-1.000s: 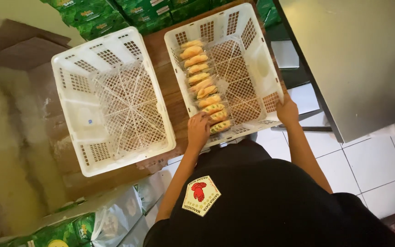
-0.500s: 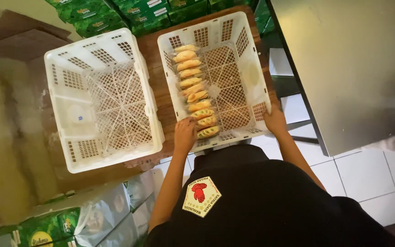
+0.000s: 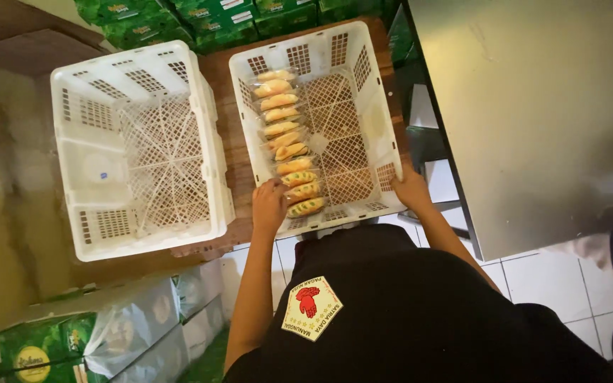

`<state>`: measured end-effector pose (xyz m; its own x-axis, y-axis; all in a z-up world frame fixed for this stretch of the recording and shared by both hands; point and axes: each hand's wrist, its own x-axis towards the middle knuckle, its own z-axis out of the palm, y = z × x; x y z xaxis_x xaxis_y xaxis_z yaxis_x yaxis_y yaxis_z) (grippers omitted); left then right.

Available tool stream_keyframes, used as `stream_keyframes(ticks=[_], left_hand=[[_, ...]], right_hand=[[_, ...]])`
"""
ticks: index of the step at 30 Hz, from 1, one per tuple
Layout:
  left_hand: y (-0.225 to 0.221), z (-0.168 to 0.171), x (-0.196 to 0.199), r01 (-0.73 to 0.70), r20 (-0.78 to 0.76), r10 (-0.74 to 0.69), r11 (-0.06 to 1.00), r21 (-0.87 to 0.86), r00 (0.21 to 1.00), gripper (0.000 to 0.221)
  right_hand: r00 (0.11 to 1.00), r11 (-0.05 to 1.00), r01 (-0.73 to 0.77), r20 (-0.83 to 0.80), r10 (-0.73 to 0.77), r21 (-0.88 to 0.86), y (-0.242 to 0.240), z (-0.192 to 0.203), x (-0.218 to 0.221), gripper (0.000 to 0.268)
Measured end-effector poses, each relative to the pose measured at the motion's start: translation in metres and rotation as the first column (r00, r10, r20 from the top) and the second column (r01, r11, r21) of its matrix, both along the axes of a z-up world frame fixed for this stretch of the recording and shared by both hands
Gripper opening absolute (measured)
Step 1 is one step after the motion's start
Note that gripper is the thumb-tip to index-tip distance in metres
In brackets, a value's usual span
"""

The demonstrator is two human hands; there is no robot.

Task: The person picks up individually wrapped bread items from a metal table and arranges them into a plastic crate.

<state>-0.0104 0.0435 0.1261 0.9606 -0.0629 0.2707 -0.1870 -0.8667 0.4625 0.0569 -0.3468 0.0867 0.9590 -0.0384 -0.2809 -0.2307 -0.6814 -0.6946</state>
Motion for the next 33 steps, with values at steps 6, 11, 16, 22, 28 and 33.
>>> stream_keyframes(ticks=[6,11,16,22,28,33], left_hand=[[-0.067,0.008,0.034,-0.061,-0.308,0.061,0.998,0.012,0.949,0.021],[-0.152,-0.083,0.050,0.045,-0.159,-0.139,0.873,-0.486,0.978,0.048],[-0.169,-0.200,0.074,-0.503,-0.742,-0.085,0.683,-0.529,0.665,0.059],[-0.142,-0.256,0.078,-0.574,-0.582,0.136,0.447,-0.686,0.802,0.066],[-0.151,-0.244,0.074,-0.510,-0.657,-0.096,0.552,-0.660,0.747,0.049],[-0.143,-0.270,0.053,-0.034,-0.660,-0.388,0.847,-0.531,0.643,0.054]], right_hand=[[0.997,0.999,-0.041,-0.066,0.042,0.010,-0.002,-0.004,0.012,0.043],[0.999,0.999,-0.032,0.017,0.032,0.028,0.000,-0.015,0.012,0.043],[0.999,0.999,-0.041,-0.034,0.042,0.023,-0.003,-0.030,0.013,0.045],[0.999,0.997,-0.043,-0.003,0.044,0.059,-0.003,-0.033,0.012,0.045],[0.997,0.999,-0.004,-0.072,0.006,0.036,0.002,-0.013,0.012,0.044],[1.000,1.000,-0.003,-0.007,0.003,0.030,-0.001,-0.026,0.011,0.043]])
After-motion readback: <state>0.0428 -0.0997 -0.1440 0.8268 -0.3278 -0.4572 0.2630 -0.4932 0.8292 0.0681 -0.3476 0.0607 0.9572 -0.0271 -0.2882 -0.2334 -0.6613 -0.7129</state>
